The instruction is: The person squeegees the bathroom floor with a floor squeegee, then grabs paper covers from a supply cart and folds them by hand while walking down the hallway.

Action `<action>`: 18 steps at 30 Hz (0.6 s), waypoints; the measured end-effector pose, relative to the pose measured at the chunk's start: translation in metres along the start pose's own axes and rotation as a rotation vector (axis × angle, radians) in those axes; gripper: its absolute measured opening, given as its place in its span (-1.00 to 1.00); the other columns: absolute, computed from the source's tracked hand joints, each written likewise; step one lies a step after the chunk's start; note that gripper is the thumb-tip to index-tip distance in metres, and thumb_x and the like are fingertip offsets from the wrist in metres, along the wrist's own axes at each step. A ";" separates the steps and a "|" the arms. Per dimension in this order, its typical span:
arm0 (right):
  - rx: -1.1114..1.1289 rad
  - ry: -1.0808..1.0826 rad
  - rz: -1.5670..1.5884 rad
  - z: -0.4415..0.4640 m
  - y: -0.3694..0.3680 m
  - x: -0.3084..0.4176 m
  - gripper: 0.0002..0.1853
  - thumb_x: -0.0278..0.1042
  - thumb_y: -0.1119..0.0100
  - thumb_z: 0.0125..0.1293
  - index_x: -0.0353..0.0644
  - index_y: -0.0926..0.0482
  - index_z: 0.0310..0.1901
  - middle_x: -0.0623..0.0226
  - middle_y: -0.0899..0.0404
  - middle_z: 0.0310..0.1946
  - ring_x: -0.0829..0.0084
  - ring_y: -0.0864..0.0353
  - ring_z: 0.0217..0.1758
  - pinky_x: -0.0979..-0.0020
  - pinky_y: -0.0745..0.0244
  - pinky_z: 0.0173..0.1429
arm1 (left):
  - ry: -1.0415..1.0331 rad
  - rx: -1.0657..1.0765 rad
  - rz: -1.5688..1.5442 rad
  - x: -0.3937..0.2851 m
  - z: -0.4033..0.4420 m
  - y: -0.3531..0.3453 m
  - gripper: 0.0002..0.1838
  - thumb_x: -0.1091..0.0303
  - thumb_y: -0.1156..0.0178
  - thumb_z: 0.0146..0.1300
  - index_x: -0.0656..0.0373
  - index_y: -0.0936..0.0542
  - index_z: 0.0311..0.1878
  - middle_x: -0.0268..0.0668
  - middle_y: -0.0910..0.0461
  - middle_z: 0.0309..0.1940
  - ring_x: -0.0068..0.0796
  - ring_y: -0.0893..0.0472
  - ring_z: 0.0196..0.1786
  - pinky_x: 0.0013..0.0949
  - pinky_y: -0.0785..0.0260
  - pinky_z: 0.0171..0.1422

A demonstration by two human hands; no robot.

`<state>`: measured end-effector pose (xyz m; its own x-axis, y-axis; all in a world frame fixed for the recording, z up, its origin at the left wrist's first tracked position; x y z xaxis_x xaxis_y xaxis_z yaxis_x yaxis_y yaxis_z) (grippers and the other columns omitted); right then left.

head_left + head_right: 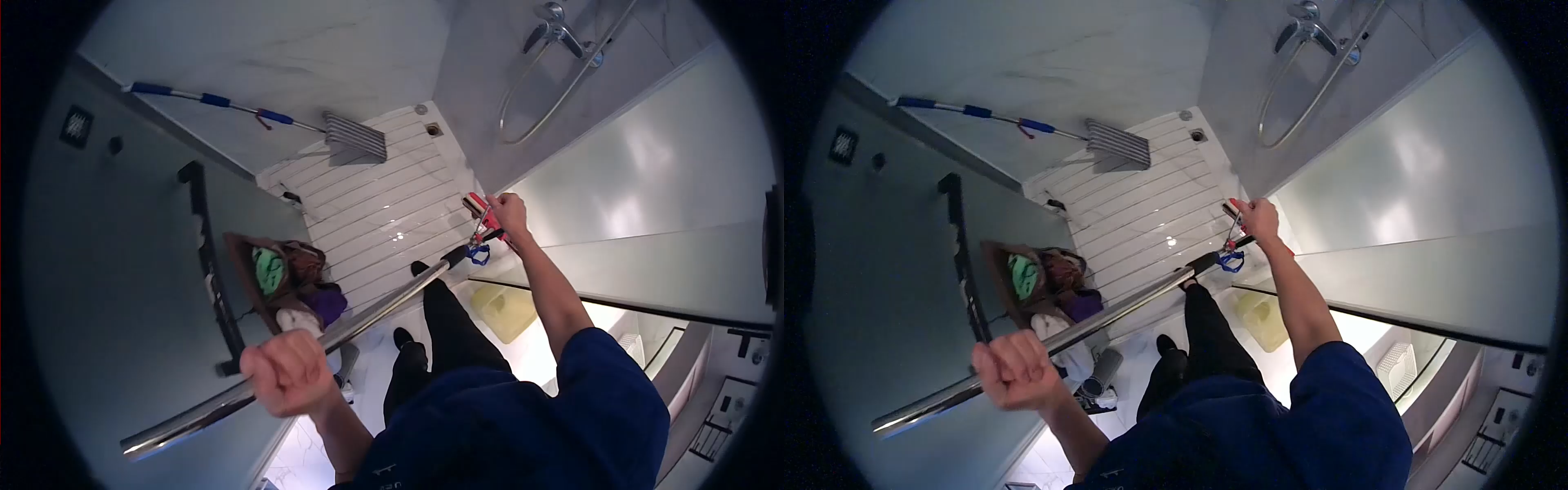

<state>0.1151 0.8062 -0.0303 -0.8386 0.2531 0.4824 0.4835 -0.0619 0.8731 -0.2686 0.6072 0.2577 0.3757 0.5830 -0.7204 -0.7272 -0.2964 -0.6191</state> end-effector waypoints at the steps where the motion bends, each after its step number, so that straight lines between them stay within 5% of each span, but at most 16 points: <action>1: 0.079 -0.024 0.061 0.002 0.009 -0.002 -0.58 -0.01 -0.26 0.14 -0.31 -0.65 -0.52 0.06 -0.59 -0.63 0.22 -0.64 -0.50 0.26 -0.49 -0.29 | -0.030 0.038 0.003 -0.025 -0.006 -0.013 -0.65 0.33 0.23 0.40 0.04 -0.17 -0.59 -0.42 -0.14 -0.86 -0.67 -0.03 -0.85 -0.55 0.07 -0.79; 7: 0.367 -0.102 0.579 0.002 0.043 0.004 -0.58 -0.02 -0.32 0.11 -0.26 -0.58 -0.61 0.35 -0.43 -0.78 0.51 -0.39 -0.73 0.39 -0.25 -0.60 | -0.160 0.318 0.094 -0.125 -0.025 -0.102 -0.63 0.29 0.13 0.41 0.03 -0.19 -0.60 -0.45 -0.18 -0.89 -0.71 -0.14 -0.87 -0.58 -0.03 -0.83; 10: 0.474 -0.186 0.629 -0.027 0.035 0.043 -0.59 -0.05 -0.32 0.14 -0.21 -0.52 -0.64 0.50 -0.22 -0.86 0.61 -0.12 -0.84 0.43 0.03 -0.74 | -0.254 0.403 0.102 -0.186 -0.017 -0.087 -0.64 0.27 0.08 0.40 0.03 -0.22 -0.58 -0.44 -0.27 -0.86 -0.74 -0.26 -0.84 -0.60 -0.14 -0.84; 13: 0.604 -0.233 0.682 -0.022 0.006 0.063 -0.61 -0.07 -0.30 0.18 -0.13 -0.46 -0.63 0.54 -0.21 -0.86 0.63 -0.10 -0.86 0.47 0.07 -0.75 | -0.421 0.523 0.064 -0.212 -0.008 -0.086 -0.67 0.29 0.06 0.33 0.03 -0.21 -0.58 -0.40 -0.19 -0.80 -0.66 -0.23 -0.75 -0.47 -0.10 -0.74; 18: 0.604 -0.201 0.700 -0.017 -0.042 0.078 -0.59 0.00 -0.21 0.22 -0.21 -0.55 -0.55 0.37 -0.44 -0.75 0.45 -0.41 -0.73 0.38 -0.30 -0.62 | -0.379 0.506 -0.235 -0.223 0.042 -0.136 -0.57 0.16 -0.06 0.30 0.06 -0.26 -0.67 -0.38 -0.25 -0.84 -0.60 -0.28 -0.83 -0.48 -0.27 -0.75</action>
<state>0.0250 0.8123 -0.0284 -0.2772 0.5130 0.8124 0.9558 0.2335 0.1787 -0.2772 0.5488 0.5161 0.3963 0.8414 -0.3674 -0.8648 0.2077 -0.4571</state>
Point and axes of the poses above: each hand's wrist, its own z-axis towards the middle knuckle, its own y-axis out of the back of the hand, x = y × z, the point moved 4 cm from there along z, towards the middle knuckle
